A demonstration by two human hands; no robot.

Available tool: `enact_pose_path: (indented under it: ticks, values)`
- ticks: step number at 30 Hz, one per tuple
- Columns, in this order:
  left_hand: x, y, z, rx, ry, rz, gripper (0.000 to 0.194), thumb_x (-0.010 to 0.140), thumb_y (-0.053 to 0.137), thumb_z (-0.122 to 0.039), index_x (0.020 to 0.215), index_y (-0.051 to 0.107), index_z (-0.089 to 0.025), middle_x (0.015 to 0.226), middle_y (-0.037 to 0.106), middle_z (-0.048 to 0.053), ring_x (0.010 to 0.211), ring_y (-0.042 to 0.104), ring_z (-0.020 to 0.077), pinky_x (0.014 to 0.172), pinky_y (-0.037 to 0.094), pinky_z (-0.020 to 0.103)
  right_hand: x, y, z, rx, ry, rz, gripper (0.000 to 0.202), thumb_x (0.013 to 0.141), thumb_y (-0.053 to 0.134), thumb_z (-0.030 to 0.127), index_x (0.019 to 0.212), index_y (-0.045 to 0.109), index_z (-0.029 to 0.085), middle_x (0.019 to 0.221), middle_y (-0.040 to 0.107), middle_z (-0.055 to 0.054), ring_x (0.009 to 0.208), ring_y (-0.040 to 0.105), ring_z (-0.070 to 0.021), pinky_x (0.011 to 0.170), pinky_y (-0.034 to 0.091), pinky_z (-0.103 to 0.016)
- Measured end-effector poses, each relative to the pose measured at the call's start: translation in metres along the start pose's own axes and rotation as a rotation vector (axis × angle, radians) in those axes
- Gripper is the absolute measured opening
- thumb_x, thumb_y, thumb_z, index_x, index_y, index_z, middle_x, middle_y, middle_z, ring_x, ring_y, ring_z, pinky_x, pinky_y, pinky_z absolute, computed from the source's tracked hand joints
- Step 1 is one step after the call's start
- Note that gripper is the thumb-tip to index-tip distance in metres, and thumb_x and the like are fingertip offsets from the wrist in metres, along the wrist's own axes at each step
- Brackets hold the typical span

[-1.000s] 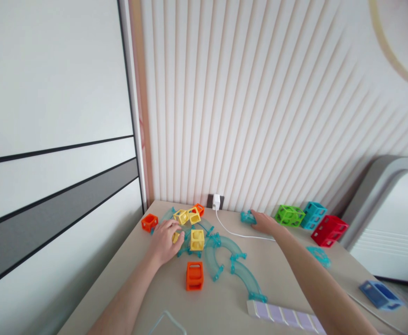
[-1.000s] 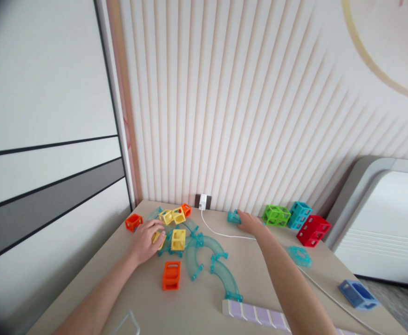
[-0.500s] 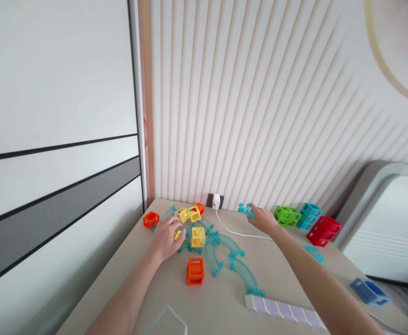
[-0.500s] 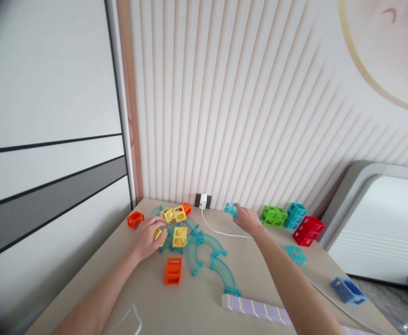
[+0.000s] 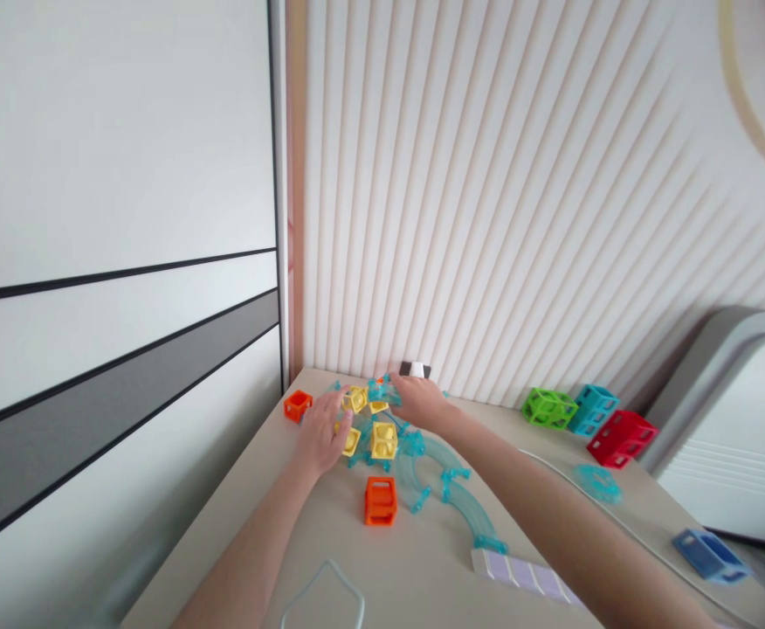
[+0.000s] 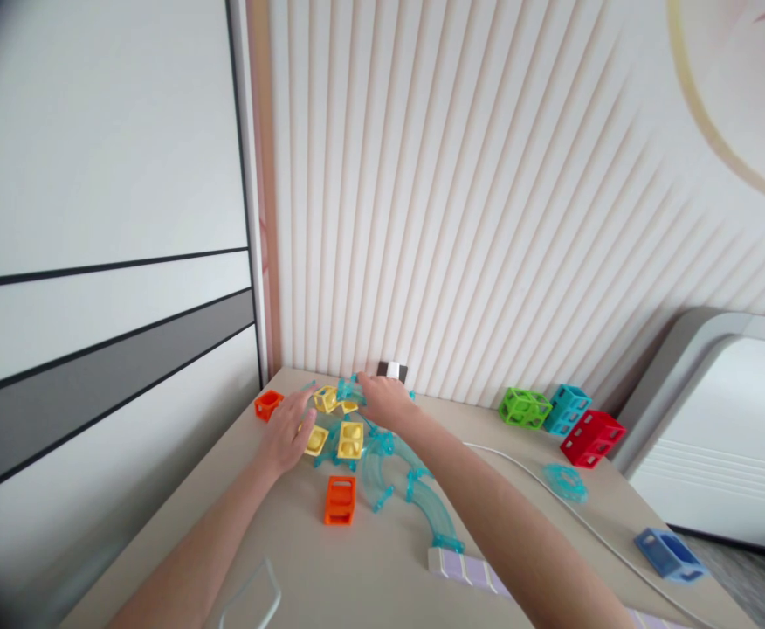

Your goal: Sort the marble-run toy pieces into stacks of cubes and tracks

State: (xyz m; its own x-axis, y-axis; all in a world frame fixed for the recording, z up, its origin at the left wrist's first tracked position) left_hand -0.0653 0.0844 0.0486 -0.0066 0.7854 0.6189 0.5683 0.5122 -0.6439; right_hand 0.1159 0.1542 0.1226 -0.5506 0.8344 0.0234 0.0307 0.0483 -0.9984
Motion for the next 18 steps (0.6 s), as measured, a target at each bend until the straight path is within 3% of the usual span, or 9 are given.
enact_pose_path:
  ticks: [3,7,12,18]
  values:
    - [0.0,0.001,0.002,-0.005,-0.026,0.009,0.05,0.104,0.034,-0.036,0.15,0.043,-0.018,0.137,0.061,0.016,0.128,0.056,0.0294,0.108,0.045,0.05,0.012,0.008,0.03,0.021,-0.085,0.039,0.048,0.085,0.067,0.038,0.129,0.054,0.025,0.12,0.073,-0.012,0.111,0.07,-0.0309,0.083,0.049,-0.035]
    - [-0.001,0.006,0.005,0.004,-0.062,0.067,0.051,0.104,0.034,-0.041,0.149,0.045,-0.018,0.136,0.062,0.016,0.128,0.056,0.03,0.105,0.047,0.049,0.025,0.014,0.047,0.055,-0.136,0.082,0.044,0.081,0.071,0.034,0.123,0.06,0.026,0.122,0.073,-0.011,0.114,0.069,-0.0315,0.084,0.051,-0.036]
    - [-0.003,0.013,0.007,0.021,-0.091,0.102,0.057,0.104,0.035,-0.043,0.154,0.036,-0.017,0.135,0.063,0.017,0.126,0.059,0.031,0.104,0.048,0.049,0.041,0.017,0.04,0.113,-0.121,0.113,0.045,0.079,0.076,0.043,0.117,0.066,0.023,0.122,0.073,-0.013,0.115,0.068,-0.0337,0.085,0.053,-0.038]
    - [-0.004,0.015,0.005,0.025,-0.066,0.084,0.06,0.104,0.038,-0.043,0.158,0.028,-0.019,0.137,0.063,0.017,0.124,0.061,0.0323,0.102,0.049,0.049,0.058,0.017,0.019,0.199,-0.062,0.064,0.069,0.083,0.077,0.05,0.14,0.055,0.018,0.132,0.067,-0.015,0.123,0.063,-0.0315,0.097,0.051,-0.04]
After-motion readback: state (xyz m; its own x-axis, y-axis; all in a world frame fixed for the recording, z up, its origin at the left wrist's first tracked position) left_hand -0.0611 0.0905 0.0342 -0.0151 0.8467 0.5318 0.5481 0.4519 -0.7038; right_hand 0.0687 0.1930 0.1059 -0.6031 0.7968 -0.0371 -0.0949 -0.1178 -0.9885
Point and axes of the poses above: each hand's wrist, its own x-axis towards the middle knuckle, its own y-axis out of the palm, z = x × y, the point moved 6 cm from there along x, towards the middle knuckle
